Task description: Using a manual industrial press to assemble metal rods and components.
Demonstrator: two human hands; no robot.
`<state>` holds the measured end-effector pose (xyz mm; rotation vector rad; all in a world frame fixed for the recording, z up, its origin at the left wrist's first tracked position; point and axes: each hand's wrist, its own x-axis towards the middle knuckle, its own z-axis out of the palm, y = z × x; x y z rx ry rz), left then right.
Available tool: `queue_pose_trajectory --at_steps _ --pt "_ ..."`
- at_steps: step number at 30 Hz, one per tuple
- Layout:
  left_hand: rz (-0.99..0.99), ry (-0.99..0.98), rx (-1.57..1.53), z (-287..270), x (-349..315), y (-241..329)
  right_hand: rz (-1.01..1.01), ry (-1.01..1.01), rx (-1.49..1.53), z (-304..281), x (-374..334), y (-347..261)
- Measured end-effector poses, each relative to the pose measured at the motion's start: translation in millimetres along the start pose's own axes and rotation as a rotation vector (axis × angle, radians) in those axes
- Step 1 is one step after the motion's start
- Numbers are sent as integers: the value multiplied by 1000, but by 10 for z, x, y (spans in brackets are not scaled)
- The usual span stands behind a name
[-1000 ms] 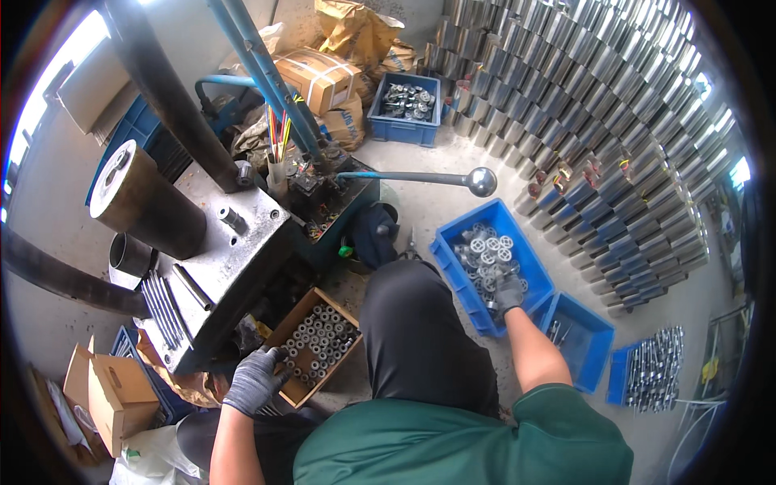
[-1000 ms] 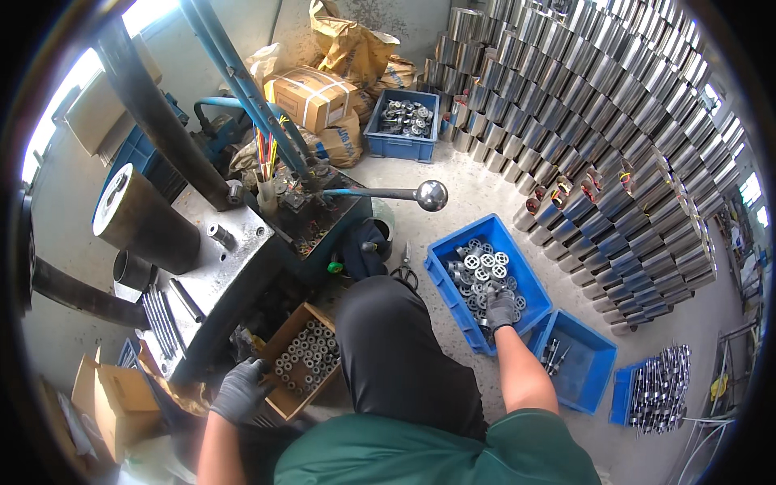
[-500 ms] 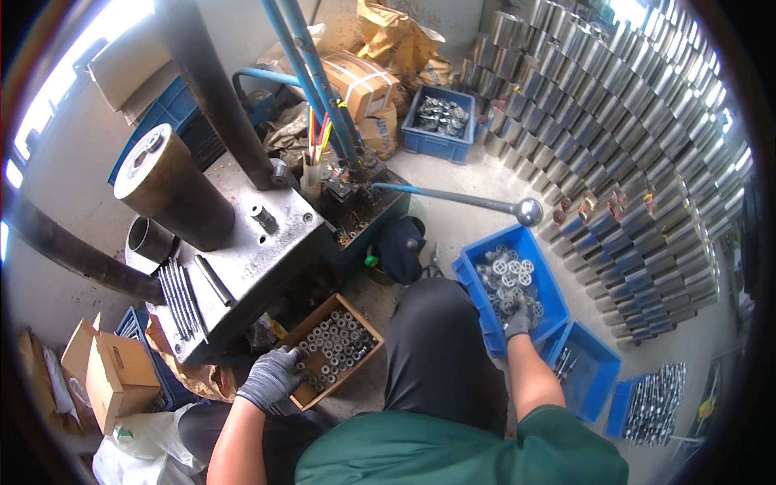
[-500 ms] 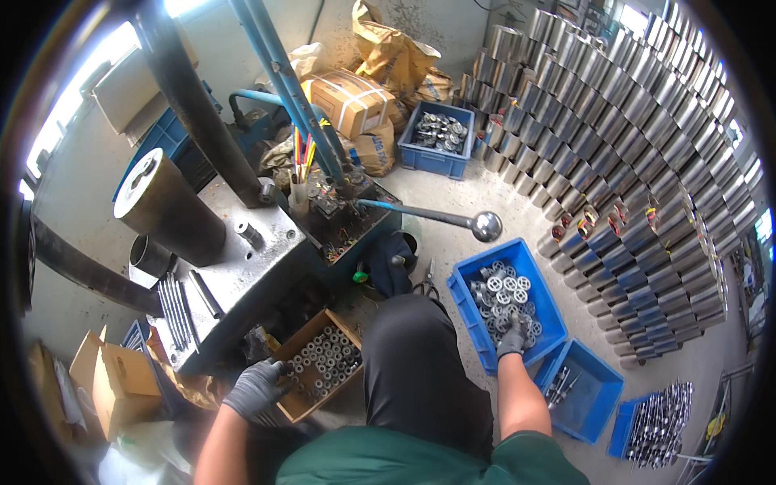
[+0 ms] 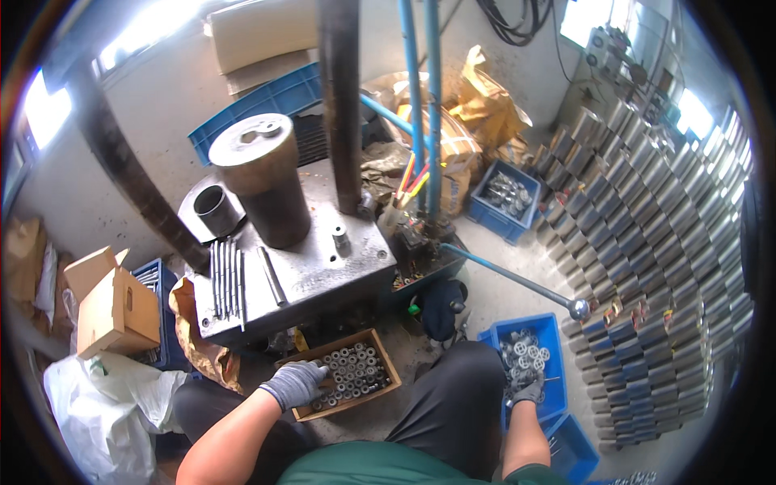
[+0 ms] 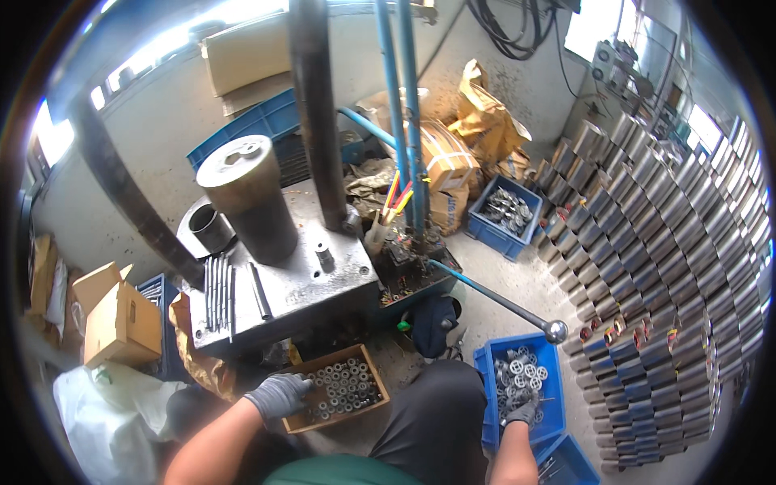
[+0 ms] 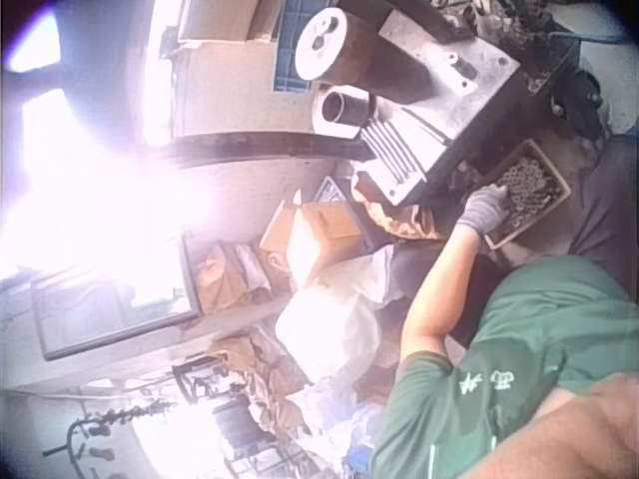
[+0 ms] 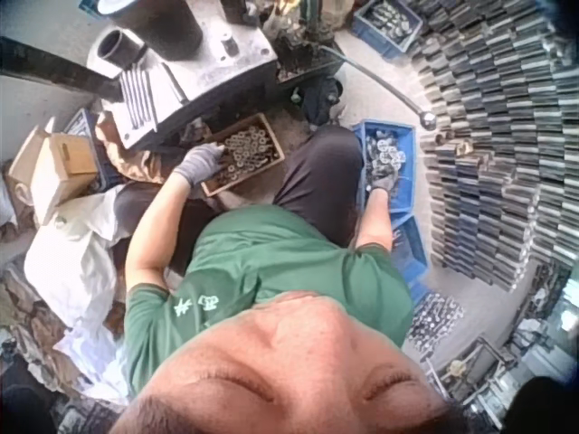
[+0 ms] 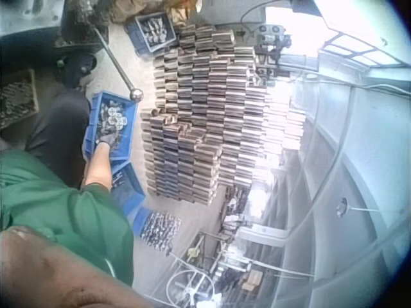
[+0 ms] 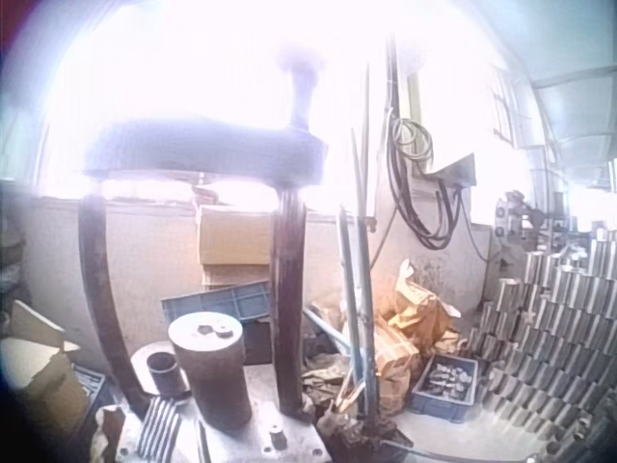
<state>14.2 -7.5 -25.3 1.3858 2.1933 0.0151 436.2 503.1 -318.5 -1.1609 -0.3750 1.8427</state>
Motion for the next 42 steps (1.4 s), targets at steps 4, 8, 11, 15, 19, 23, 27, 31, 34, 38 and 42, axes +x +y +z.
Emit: queue_pose_trajectory --at_steps 4,8,11,15,19,23,27,31,34,38,42 --pt "6 17 -44 -80 24 104 117 166 -217 357 62 -363" --pt "11 54 -65 -87 34 137 -14 321 -110 419 111 -917" --pt "46 85 -75 -270 54 236 -175 180 -379 447 213 -1697" --pt "-12 77 -50 -323 -156 240 53 -231 -959 1847 -636 -1499" --pt "70 200 -67 -303 -50 294 -120 -683 -1743 2881 -1392 -1401" --pt "111 382 -247 -310 88 392 -2 -1042 -1740 3870 -2392 -818" --pt "161 717 -712 -238 264 555 165 -1380 -1492 4459 -3327 -147" --pt "194 970 -1409 -178 381 723 162 -1514 -1286 4593 -4105 103" --pt "72 722 -2279 -53 385 635 -327 -1596 -1397 4570 -4218 24" --pt "-263 599 -2067 -104 249 634 -1399 -1673 -1359 4823 -4141 -501" --pt "-379 412 -1934 -101 196 637 -2006 -1412 -1729 4985 -3986 -1170"
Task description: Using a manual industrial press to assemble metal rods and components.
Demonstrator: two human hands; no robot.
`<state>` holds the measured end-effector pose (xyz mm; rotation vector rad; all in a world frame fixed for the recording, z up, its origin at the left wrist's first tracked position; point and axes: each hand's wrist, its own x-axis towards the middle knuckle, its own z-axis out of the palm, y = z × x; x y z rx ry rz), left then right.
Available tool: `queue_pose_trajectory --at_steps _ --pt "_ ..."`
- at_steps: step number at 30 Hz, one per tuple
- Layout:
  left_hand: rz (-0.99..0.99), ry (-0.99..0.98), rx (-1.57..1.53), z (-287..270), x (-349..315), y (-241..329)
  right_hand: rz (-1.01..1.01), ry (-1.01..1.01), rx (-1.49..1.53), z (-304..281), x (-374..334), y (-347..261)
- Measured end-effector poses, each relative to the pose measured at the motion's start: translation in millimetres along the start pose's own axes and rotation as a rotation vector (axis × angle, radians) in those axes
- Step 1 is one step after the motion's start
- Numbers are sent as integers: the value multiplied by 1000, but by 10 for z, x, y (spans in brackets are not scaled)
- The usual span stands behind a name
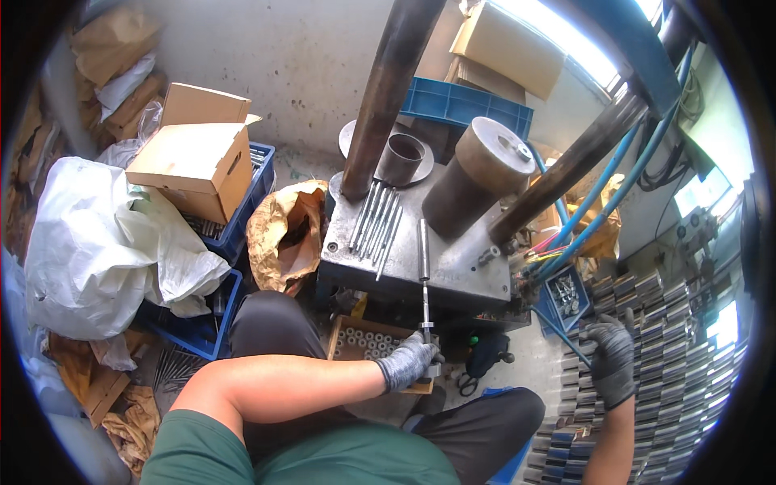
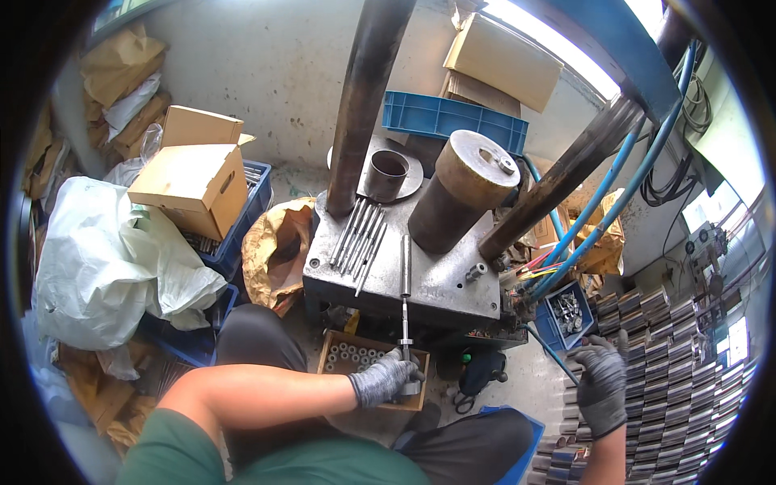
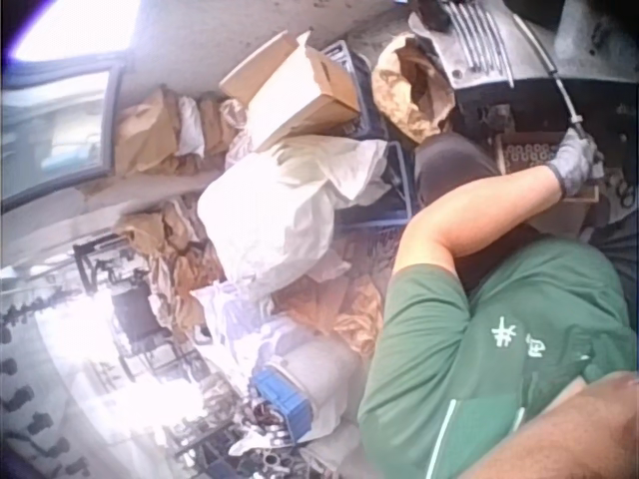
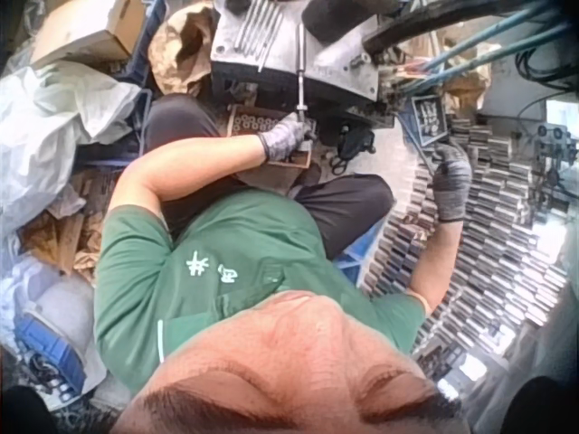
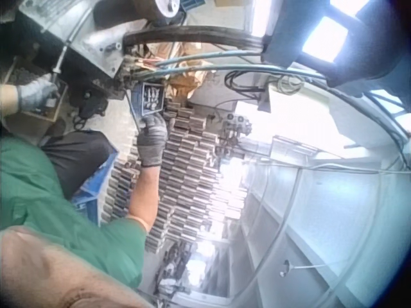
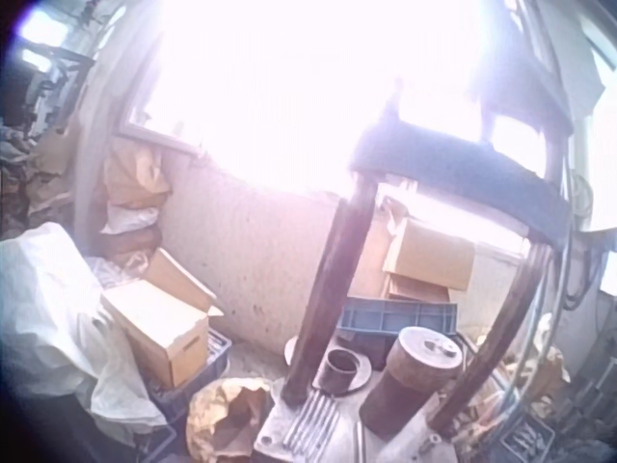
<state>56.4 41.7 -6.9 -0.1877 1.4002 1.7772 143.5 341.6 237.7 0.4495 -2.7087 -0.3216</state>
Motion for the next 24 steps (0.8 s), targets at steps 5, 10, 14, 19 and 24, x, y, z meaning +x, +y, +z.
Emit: queue_pose_trajectory --at_steps 5,10,14,19,24 --pt "118 -21 -183 -105 296 -110 386 -326 93 -182 -492 482" --pt "167 26 -285 -162 283 235 478 -487 463 -167 -692 460" --pt "266 112 -176 -334 442 242 549 -516 442 -202 -536 247" --pt "416 83 -132 -280 211 259 416 -590 295 -160 -646 352" --pt "763 -84 -136 -294 -40 718 367 -559 276 -62 -696 416"
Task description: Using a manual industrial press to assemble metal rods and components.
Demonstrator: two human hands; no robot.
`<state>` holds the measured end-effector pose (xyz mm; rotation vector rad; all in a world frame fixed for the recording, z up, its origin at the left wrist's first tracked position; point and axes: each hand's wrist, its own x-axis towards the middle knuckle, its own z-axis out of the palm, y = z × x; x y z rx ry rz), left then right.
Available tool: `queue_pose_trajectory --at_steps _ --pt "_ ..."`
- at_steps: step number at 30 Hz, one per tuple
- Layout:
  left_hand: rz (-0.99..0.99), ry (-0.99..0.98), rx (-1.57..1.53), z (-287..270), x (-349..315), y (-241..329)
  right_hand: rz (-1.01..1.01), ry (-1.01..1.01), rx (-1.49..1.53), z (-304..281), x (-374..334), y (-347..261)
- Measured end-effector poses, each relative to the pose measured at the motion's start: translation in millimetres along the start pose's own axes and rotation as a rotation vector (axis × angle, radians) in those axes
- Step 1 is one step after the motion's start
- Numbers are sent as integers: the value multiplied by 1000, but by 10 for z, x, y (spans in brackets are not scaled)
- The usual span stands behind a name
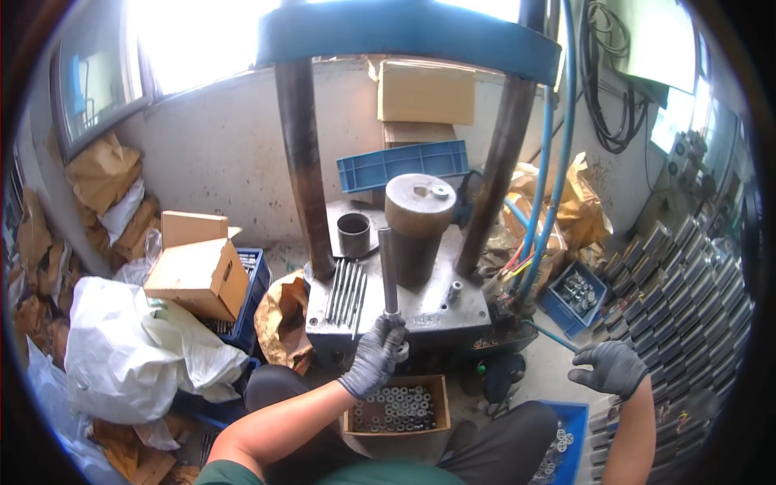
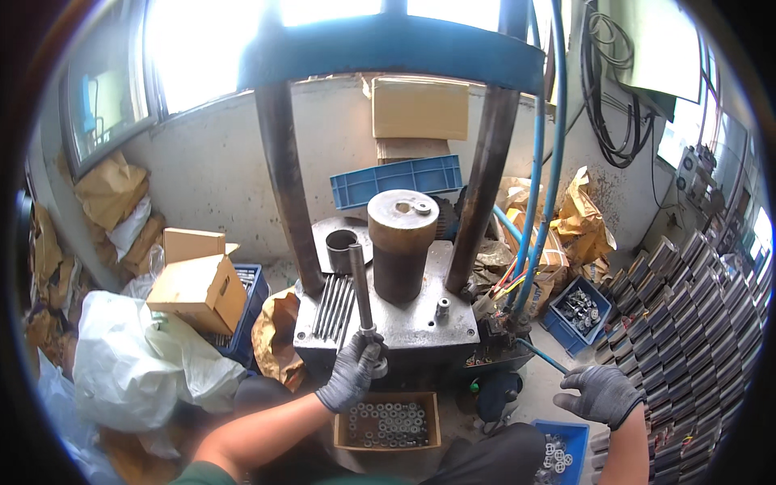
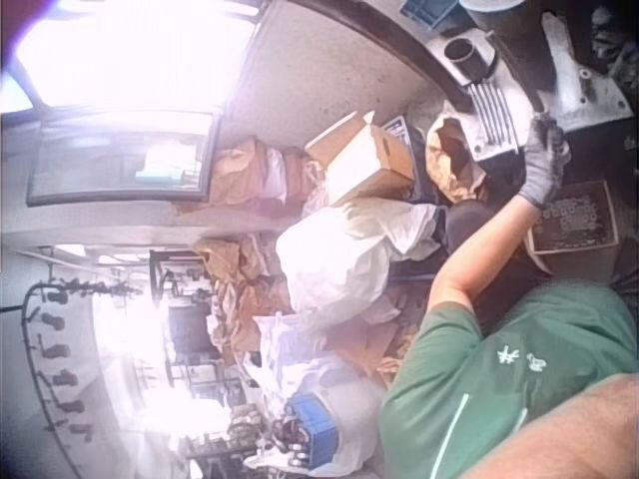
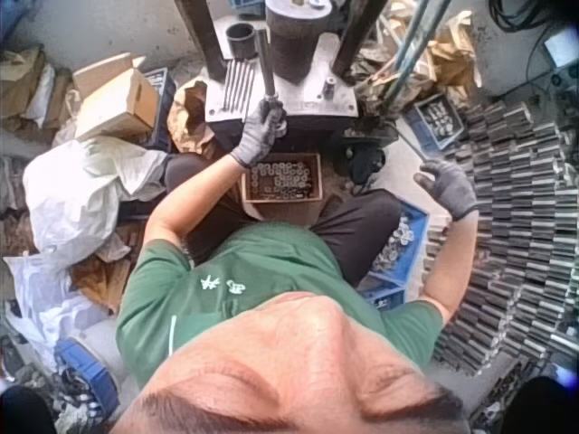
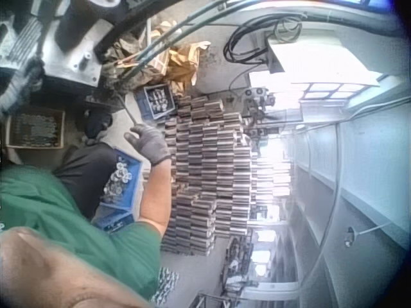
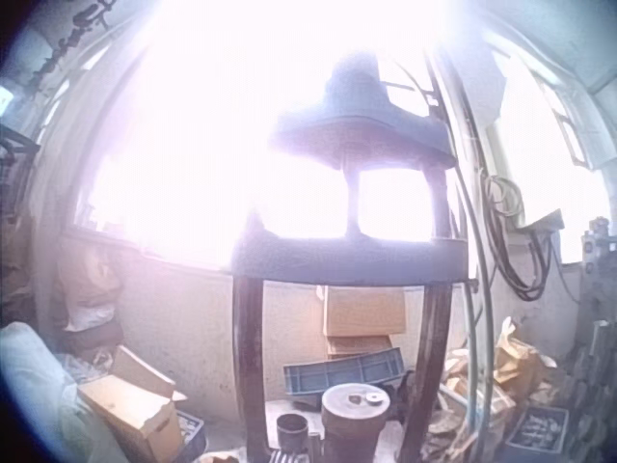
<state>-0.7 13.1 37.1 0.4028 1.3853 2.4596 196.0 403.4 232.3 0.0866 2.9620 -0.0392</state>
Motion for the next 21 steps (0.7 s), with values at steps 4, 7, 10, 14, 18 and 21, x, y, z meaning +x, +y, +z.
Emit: queue_pose_trajectory --at_steps 4,7,10,14,18,21 --pt "259 -61 78 172 500 581 45 -46 -19 -42 8 -67" --pt "391 -131 101 442 1009 1111 52 -44 25 -24 -35 -32" --pt "454 -126 273 603 1597 1447 61 -27 -13 3 -77 -14" --pt "439 123 696 420 2420 1622 53 -65 23 -73 -19 -76" --pt "428 242 843 531 2799 1603 43 -87 29 -72 -2 -69" --pt "345 238 946 920 2623 1662 61 -151 26 -87 -53 -62"
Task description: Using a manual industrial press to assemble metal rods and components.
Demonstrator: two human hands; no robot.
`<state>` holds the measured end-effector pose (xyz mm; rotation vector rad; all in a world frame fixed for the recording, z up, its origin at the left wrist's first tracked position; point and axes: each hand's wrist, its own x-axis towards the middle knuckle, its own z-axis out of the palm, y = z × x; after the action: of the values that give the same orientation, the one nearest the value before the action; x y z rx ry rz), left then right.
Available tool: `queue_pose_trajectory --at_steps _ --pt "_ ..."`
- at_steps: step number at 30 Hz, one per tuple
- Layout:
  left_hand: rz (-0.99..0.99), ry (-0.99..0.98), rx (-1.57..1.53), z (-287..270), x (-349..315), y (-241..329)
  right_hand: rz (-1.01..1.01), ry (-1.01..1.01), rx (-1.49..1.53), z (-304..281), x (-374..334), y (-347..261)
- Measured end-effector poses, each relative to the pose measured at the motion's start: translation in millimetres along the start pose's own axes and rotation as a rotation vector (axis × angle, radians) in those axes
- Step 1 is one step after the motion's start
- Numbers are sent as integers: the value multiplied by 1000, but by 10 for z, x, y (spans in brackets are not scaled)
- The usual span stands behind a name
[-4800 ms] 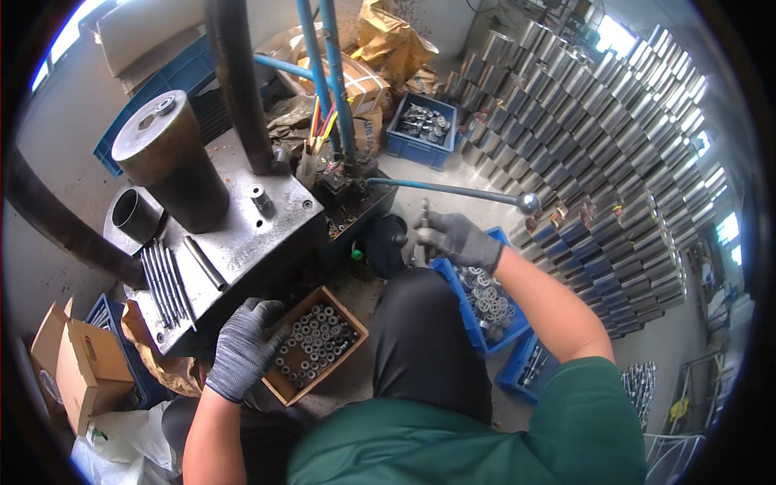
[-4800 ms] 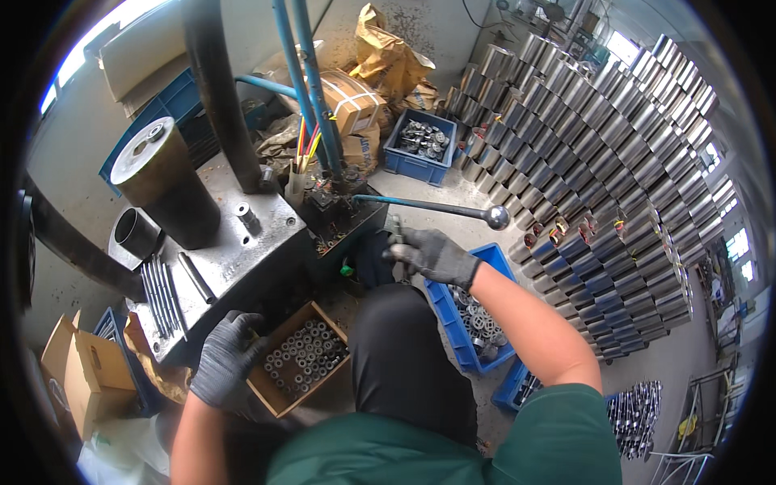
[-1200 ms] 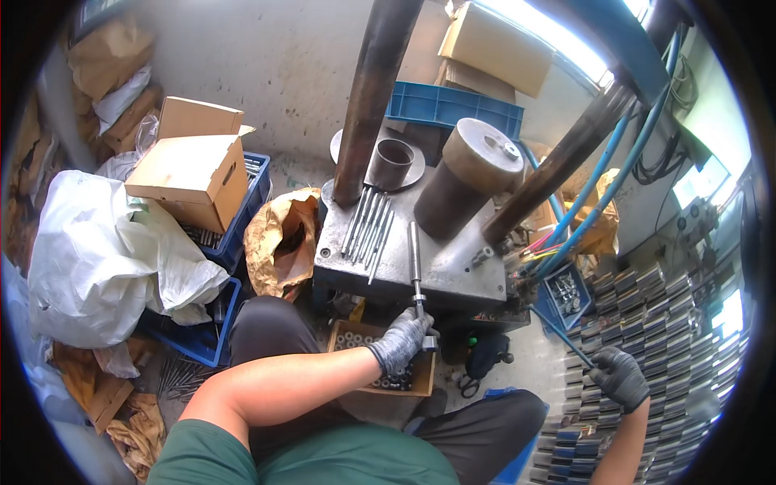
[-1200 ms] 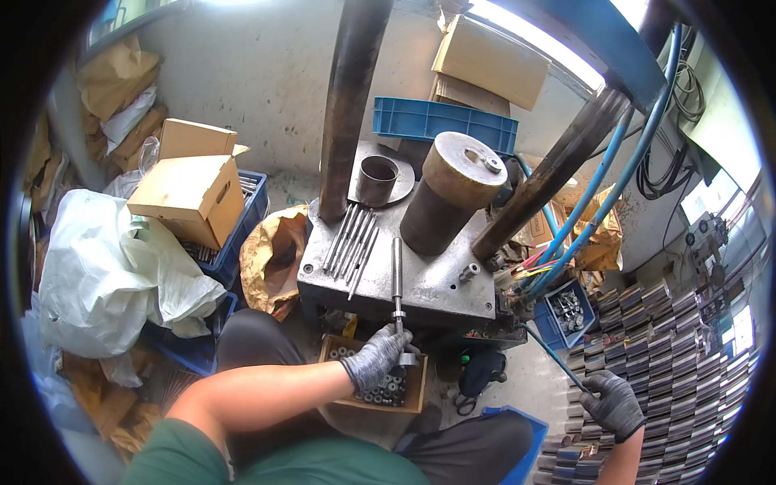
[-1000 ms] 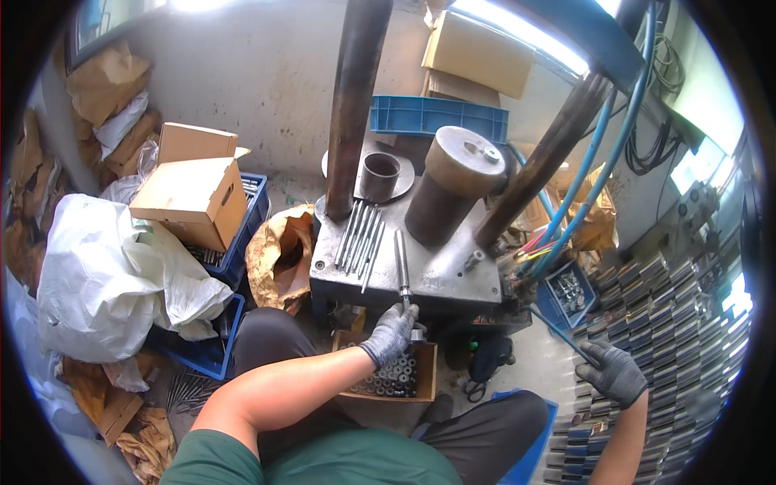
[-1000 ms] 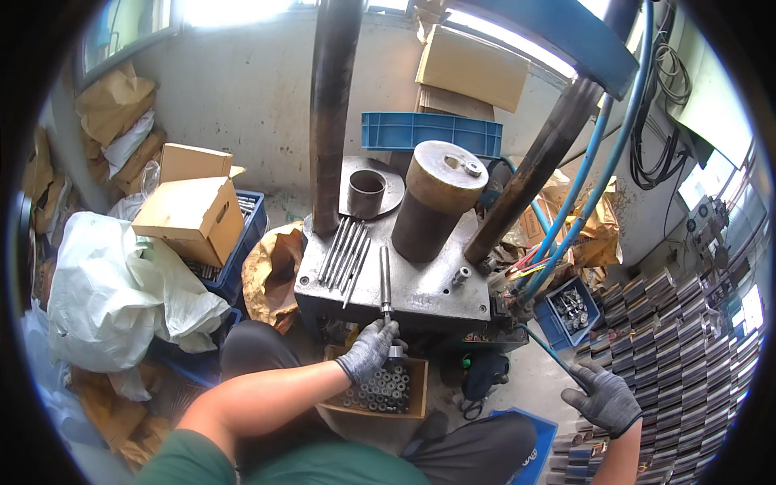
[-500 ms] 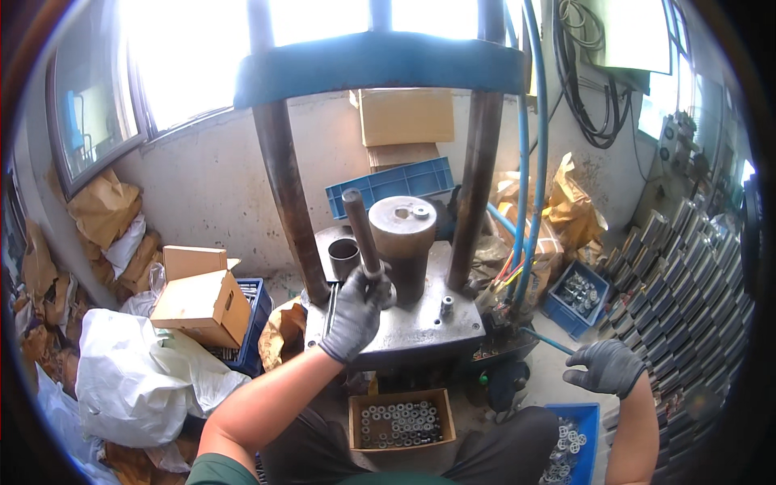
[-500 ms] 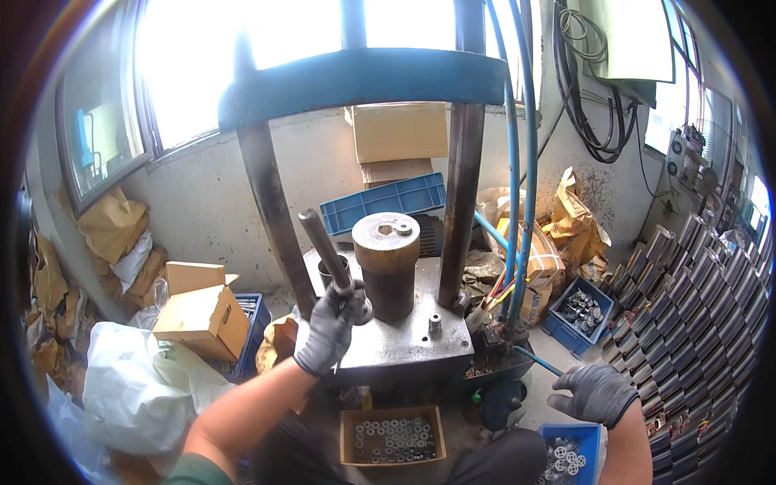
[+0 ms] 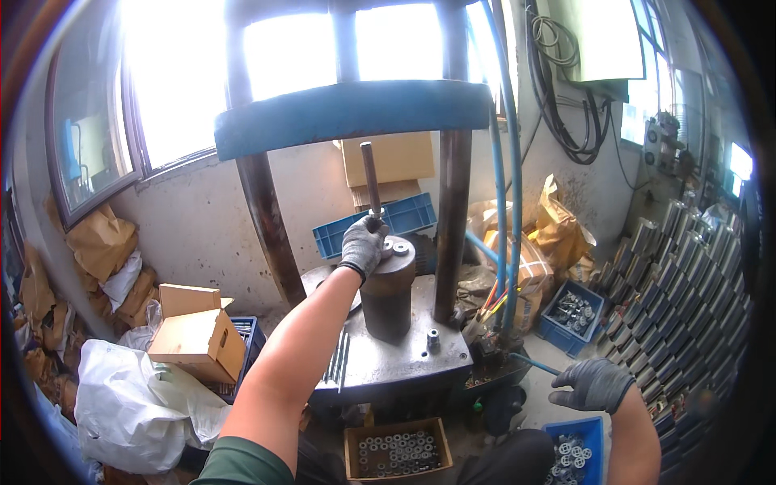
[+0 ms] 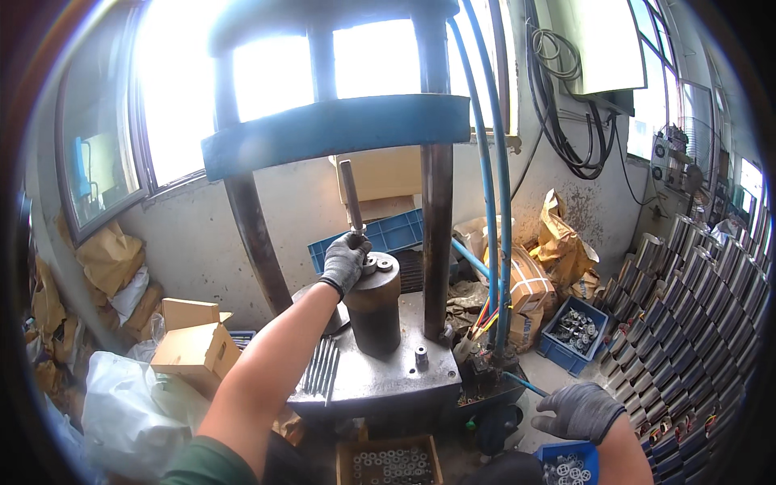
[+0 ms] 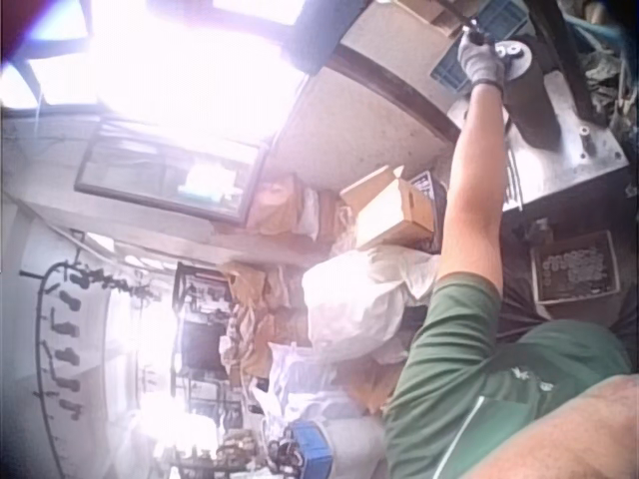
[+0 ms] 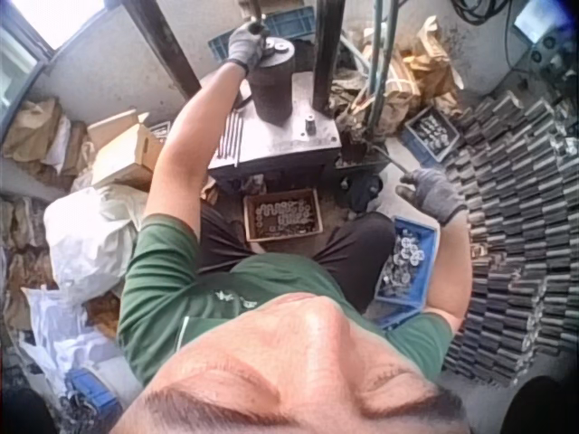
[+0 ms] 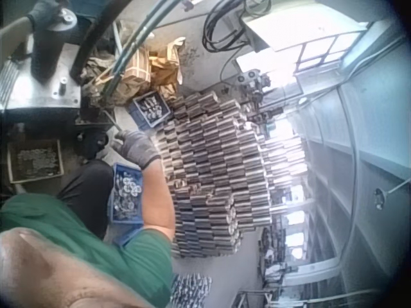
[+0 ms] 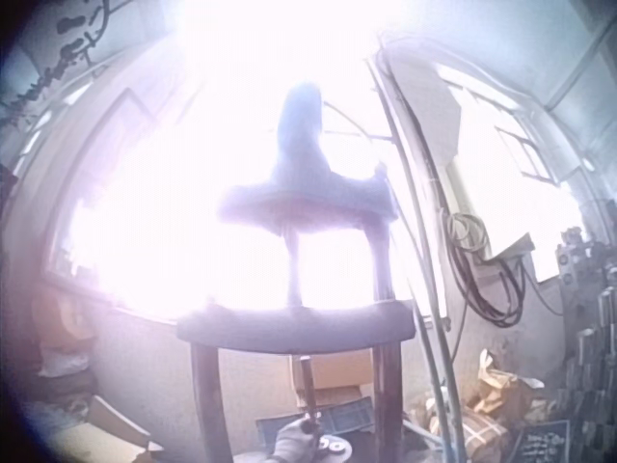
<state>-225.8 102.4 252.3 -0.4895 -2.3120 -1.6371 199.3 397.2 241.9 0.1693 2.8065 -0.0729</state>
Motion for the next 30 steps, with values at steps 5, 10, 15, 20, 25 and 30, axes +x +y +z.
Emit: queue_pose_trajectory --at_steps 5,10,15,20,25,30 --pt "145 22 190 42 130 -147 -19 -30 -35 0 31 -7" --pt "129 8 105 50 87 -188 10 -65 -43 -18 -23 -98" --pt "110 -19 12 47 38 -116 26 -39 -34 127 -107 -84" --pt "159 9 36 -2 14 -124 18 -72 0 515 -193 -50" --pt "171 20 37 11 -6 -119 20 68 92 978 -374 -3" --pt "134 11 140 -25 -51 -48 -78 375 105 1201 -357 27"
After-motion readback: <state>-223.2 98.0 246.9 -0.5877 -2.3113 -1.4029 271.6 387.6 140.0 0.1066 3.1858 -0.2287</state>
